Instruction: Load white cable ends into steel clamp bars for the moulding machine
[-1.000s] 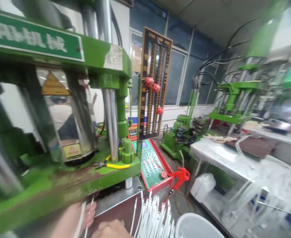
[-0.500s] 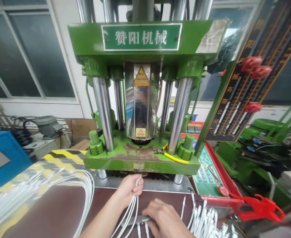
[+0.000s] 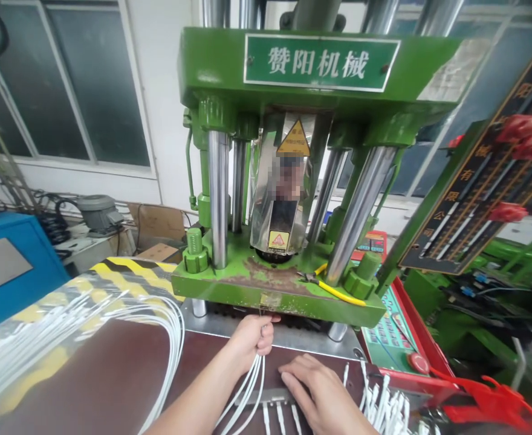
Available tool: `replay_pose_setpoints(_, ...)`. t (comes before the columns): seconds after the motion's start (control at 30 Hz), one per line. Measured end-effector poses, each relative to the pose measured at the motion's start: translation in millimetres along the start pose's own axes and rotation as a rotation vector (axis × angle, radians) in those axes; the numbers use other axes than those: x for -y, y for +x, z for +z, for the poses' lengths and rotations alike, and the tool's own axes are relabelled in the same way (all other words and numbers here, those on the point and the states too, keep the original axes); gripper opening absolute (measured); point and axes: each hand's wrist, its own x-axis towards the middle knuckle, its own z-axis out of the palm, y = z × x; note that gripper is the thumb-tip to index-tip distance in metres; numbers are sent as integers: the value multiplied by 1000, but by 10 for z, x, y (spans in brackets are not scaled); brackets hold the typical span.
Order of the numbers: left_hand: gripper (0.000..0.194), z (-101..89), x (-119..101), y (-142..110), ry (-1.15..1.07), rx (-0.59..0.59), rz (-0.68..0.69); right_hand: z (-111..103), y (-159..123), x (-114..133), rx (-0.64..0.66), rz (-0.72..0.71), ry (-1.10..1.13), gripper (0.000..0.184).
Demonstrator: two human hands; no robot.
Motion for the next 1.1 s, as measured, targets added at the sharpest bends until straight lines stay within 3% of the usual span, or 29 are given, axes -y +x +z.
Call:
replay_pose_setpoints(0.57, 23, 47, -36, -16, 1, -19, 9, -40, 34, 7, -55, 42, 27, 36)
replay_pose_setpoints(0.8, 22, 37, -36, -1, -3, -14, 17, -167, 122, -98, -244, 109, 3, 33)
replay_pose_setpoints(0.93, 22, -26, 31, 44, -12, -14, 19, -79, 373, -347, -267, 247, -160, 36)
replay_pose_setpoints(1.1, 20, -114, 125, 101, -32, -32, 37, 143, 995, -805, -273, 352, -129, 27)
